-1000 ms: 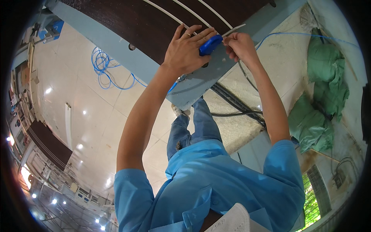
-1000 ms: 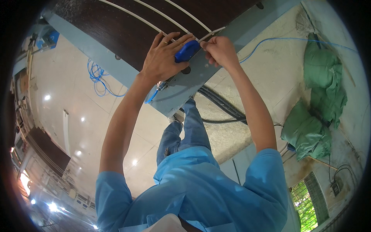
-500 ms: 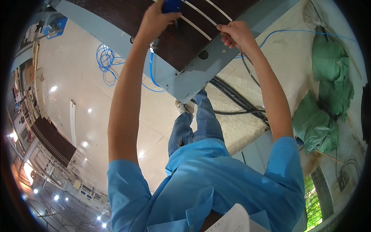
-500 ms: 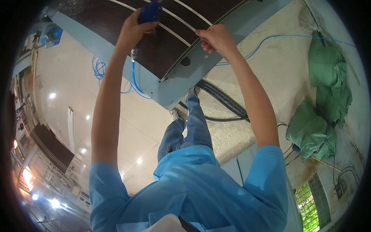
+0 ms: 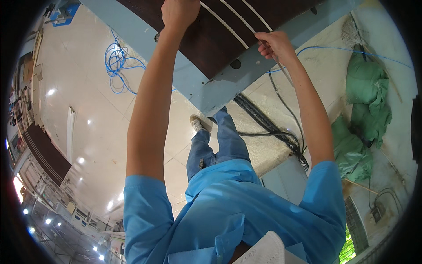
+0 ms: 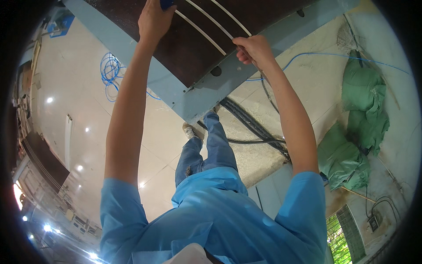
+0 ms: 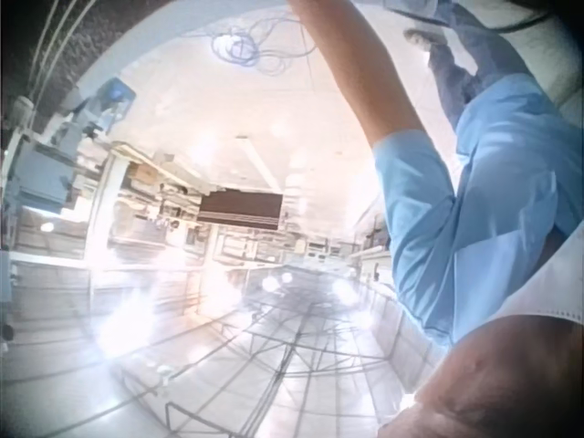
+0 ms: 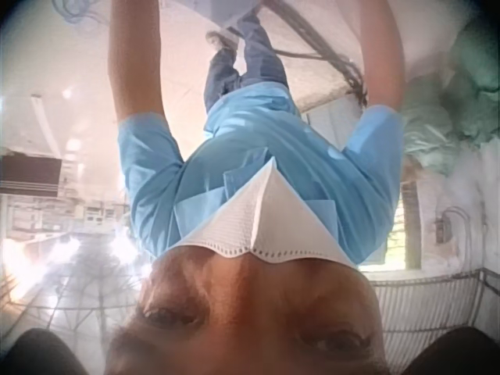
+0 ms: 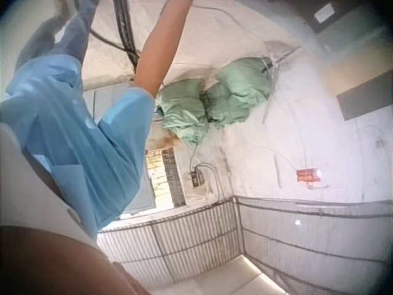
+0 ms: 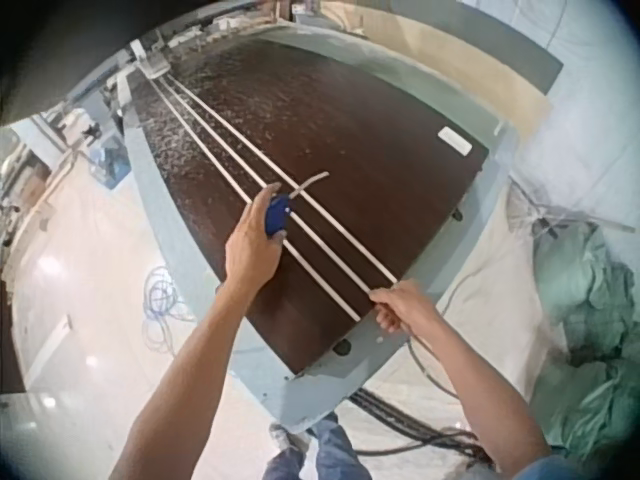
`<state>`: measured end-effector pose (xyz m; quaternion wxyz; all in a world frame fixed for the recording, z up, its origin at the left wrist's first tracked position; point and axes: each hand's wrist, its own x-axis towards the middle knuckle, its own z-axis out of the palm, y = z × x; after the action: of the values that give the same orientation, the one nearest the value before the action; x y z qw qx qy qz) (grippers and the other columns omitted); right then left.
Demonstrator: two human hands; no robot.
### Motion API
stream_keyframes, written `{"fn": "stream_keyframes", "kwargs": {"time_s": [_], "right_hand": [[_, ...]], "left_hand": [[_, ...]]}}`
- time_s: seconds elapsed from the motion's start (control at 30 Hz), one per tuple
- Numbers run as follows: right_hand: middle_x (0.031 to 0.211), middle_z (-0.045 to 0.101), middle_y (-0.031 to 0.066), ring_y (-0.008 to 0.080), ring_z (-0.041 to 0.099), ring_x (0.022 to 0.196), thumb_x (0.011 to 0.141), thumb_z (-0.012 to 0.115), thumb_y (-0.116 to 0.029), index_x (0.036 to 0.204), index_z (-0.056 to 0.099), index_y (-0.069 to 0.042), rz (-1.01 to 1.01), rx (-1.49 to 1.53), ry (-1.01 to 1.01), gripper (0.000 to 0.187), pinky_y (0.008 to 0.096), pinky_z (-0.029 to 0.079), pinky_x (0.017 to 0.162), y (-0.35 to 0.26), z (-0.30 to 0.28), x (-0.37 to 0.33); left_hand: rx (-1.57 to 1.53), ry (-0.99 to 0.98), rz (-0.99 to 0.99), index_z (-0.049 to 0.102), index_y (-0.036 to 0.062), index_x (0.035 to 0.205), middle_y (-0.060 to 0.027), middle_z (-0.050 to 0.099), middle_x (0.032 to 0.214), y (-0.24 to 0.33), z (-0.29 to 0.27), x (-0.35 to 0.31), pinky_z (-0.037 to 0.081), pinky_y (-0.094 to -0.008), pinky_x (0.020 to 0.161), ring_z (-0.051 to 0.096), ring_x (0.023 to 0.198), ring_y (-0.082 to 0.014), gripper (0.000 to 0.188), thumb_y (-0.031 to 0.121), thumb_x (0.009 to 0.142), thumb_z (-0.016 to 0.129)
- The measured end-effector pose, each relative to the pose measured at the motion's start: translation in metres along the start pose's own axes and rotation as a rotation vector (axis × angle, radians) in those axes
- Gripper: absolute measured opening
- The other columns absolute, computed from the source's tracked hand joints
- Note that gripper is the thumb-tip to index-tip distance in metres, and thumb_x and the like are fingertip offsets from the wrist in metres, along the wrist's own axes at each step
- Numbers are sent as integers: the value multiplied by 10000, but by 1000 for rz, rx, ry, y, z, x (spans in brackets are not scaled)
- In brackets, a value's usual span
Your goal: The person applies white inlay strips to a dark brown panel using a pneumatic air gun, then kneels to press the strips into place. They later use a tape measure to check spacing and lift the finished panel.
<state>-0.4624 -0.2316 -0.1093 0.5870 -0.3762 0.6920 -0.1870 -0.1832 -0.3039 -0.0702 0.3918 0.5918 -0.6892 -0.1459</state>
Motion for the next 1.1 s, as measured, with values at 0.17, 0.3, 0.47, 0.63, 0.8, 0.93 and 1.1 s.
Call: {"fn": "stream_keyframes", "kwargs": {"time_s": [0.17,0.3,0.47,0.63,0.8,0.93,1.1], "right_hand": [[655,669,73,123,636,526,883,752,-393,790,670,-45,16,-23,-29,370,255,507,484,-5,-1,1],[654,667,75,124,633,524,888,753,-394,771,648,-59,14,-5,-5,370,255,505,483,-3,0,0],[658,669,76,126,635,527,887,759,-388,786,641,-59,30,16,15,364,251,509,493,0,2,1],[661,670,82,138,640,538,876,759,-382,785,637,-59,25,32,-2,357,263,514,503,-2,1,-1],[663,665,91,152,647,554,872,750,-361,747,618,-59,19,19,11,353,263,508,511,-4,2,-2],[662,666,89,154,645,547,874,749,-377,766,634,-46,25,19,10,366,269,508,502,-4,3,-1],[662,668,79,148,640,535,878,752,-394,810,655,-25,30,-14,11,388,268,499,483,-4,2,0]], "left_hand": [[-205,-158,-115,545,54,1326,-203,657,1167,-42,-7,18,499,-422,983,645,1118,-354,584,80,791,779],[-62,-127,61,569,64,1308,-201,640,1197,-69,-3,16,490,-461,975,615,1136,-388,587,133,775,805],[297,-102,217,576,100,1371,-126,630,1291,-67,14,4,491,-464,1010,626,1183,-328,579,265,855,783],[207,-49,116,556,66,1354,-183,594,1296,-42,13,-6,413,-495,1066,549,1224,-387,647,225,776,800],[288,145,259,588,55,1277,-153,633,1210,-28,13,-3,409,-485,1032,581,1166,-354,596,247,764,821],[180,95,405,638,195,1334,-87,639,1308,-16,22,-18,448,-447,1063,581,1239,-297,499,249,851,749],[104,-341,527,689,200,1281,22,631,1354,14,51,-75,440,-407,1049,566,1258,-213,376,263,911,696]]}}
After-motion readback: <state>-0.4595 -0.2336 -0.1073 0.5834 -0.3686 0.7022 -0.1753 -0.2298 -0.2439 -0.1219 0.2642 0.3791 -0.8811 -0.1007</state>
